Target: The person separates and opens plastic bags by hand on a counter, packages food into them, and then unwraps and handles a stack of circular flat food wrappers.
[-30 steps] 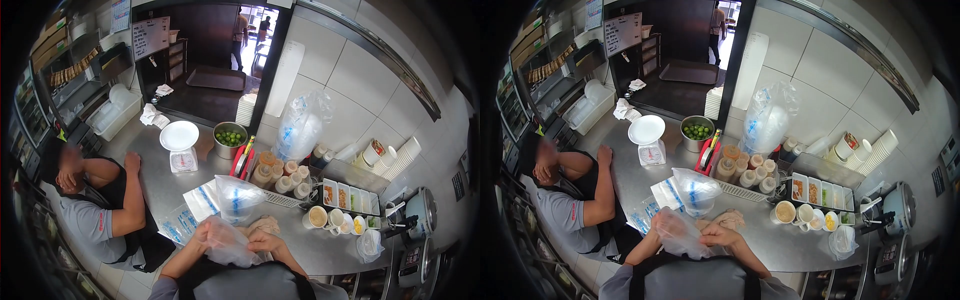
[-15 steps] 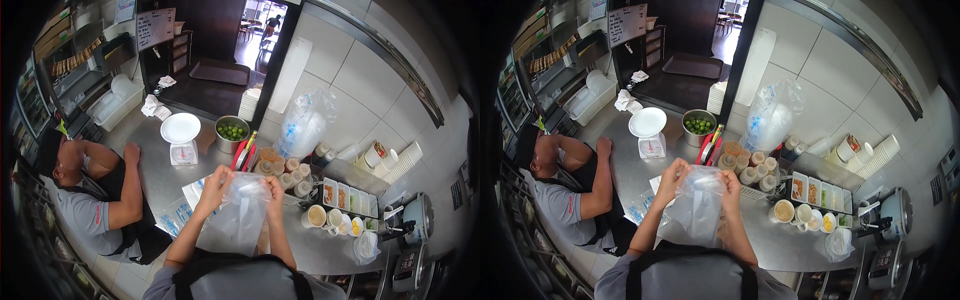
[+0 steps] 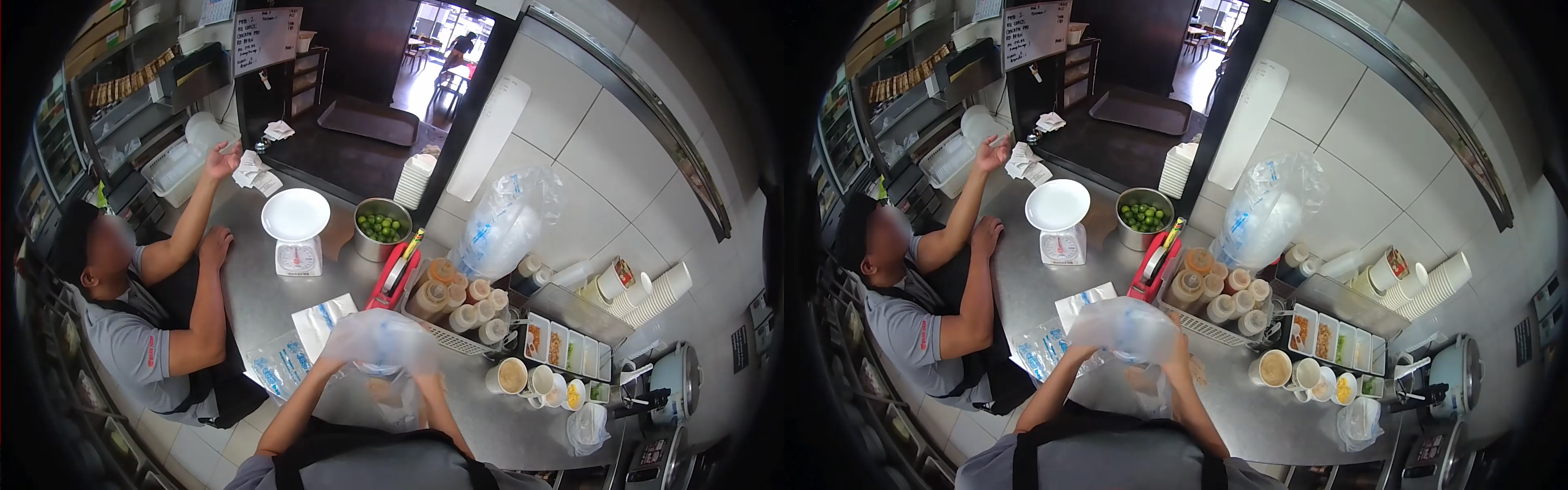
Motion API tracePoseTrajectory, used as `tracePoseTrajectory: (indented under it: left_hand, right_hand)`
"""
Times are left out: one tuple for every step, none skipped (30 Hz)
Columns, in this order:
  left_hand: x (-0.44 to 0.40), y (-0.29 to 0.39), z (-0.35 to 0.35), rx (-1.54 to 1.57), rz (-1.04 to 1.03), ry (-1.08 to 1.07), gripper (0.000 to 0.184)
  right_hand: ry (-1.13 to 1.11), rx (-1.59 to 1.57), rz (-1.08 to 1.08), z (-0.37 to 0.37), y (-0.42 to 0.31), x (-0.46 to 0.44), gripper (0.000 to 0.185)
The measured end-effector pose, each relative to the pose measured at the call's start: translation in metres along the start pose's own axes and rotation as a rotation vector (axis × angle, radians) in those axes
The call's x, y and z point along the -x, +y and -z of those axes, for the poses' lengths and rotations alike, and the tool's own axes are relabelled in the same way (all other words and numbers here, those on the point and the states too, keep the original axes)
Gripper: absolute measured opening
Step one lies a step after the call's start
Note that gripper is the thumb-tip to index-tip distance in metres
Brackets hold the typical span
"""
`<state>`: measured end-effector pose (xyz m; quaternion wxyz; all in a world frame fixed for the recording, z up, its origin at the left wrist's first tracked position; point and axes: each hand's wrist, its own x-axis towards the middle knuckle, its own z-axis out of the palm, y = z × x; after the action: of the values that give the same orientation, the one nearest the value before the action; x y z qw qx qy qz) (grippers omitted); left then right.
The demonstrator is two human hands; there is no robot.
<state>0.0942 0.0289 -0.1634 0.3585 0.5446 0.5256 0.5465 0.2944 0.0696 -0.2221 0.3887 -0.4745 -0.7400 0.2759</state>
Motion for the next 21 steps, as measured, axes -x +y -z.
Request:
tracePoseTrajectory:
  left_hand:
    - [0.005, -0.005, -0.003, 0.169, 0.385, -0.059, 0.019]
    - [0.006, 0.002, -0.002, 0.147, 0.379, -0.069, 0.02]
    - [0.009, 0.014, -0.001, 0.131, 0.371, -0.077, 0.021]
    - [0.01, 0.023, 0.0, 0.113, 0.36, -0.082, 0.023]
    - [0.011, 0.024, 0.0, 0.082, 0.307, -0.054, 0.025]
    - [0.014, 0.024, -0.001, 0.053, 0.253, -0.028, 0.028]
    - [0.016, 0.022, -0.004, 0.027, 0.195, 0.001, 0.03]
    - [0.019, 0.014, -0.006, -0.125, 0.123, 0.057, 0.034]
    - [0.022, 0.004, -0.007, -0.277, 0.052, 0.117, 0.038]
    - [0.023, -0.003, -0.008, -0.43, -0.016, 0.179, 0.042]
    - [0.019, -0.001, -0.008, -0.356, -0.06, 0.197, 0.044]
    - [0.015, 0.004, -0.008, -0.282, -0.105, 0.213, 0.045]
    - [0.013, 0.007, -0.009, -0.206, -0.148, 0.229, 0.047]
    - [0.014, 0.001, -0.011, -0.174, -0.14, 0.159, 0.048]
    - [0.014, -0.009, -0.01, -0.144, -0.136, 0.087, 0.048]
    - [0.012, -0.016, -0.005, -0.12, -0.141, 0.014, 0.049]
    - [0.011, -0.018, 0.001, -0.184, -0.134, -0.024, 0.047]
    - [0.013, -0.019, 0.006, -0.245, -0.125, -0.064, 0.045]
    - [0.015, -0.018, 0.012, -0.305, -0.115, -0.104, 0.044]
    - [0.014, -0.008, 0.024, -0.431, -0.144, -0.214, 0.046]
    - [0.014, 0.005, 0.04, -0.556, -0.173, -0.323, 0.05]
  right_hand:
    - [-0.005, 0.083, -0.008, -0.006, 0.007, 0.004, 0.022]
    - [-0.011, 0.166, -0.015, -0.011, 0.013, 0.007, 0.022]
    - [-0.05, 0.11, -0.081, -0.003, -0.009, 0.003, 0.023]
    - [-0.087, 0.054, -0.143, 0.003, -0.025, -0.001, 0.025]
    - [-0.087, 0.052, -0.133, 0.004, -0.028, -0.002, 0.023]
    - [-0.086, 0.052, -0.123, 0.005, -0.029, -0.001, 0.022]
    - [-0.085, 0.055, -0.109, 0.007, -0.028, -0.003, 0.021]
    - [-0.079, 0.049, -0.115, 0.007, -0.025, -0.004, 0.022]
    - [-0.074, 0.041, -0.12, 0.006, -0.022, -0.002, 0.022]
    - [-0.073, 0.033, -0.125, 0.005, -0.019, -0.002, 0.022]
    - [-0.073, 0.034, -0.104, 0.004, -0.017, -0.002, 0.022]
    - [-0.072, 0.034, -0.086, 0.003, -0.015, -0.003, 0.023]
    - [-0.072, 0.036, -0.068, 0.003, -0.012, -0.002, 0.023]
    - [-0.057, 0.027, -0.087, 0.001, -0.006, 0.002, 0.023]
    - [-0.039, 0.016, -0.103, -0.002, 0.0, 0.005, 0.023]
    - [-0.014, -0.001, -0.115, -0.006, 0.005, 0.004, 0.023]
    - [-0.027, -0.006, -0.116, -0.006, 0.004, 0.001, 0.022]
    - [-0.042, -0.009, -0.121, -0.004, 0.002, 0.002, 0.022]
    - [-0.056, -0.011, -0.127, -0.001, -0.001, 0.002, 0.022]
    - [-0.061, 0.002, -0.117, 0.002, -0.007, 0.0, 0.021]
    - [-0.067, 0.017, -0.106, 0.004, -0.014, -0.003, 0.021]
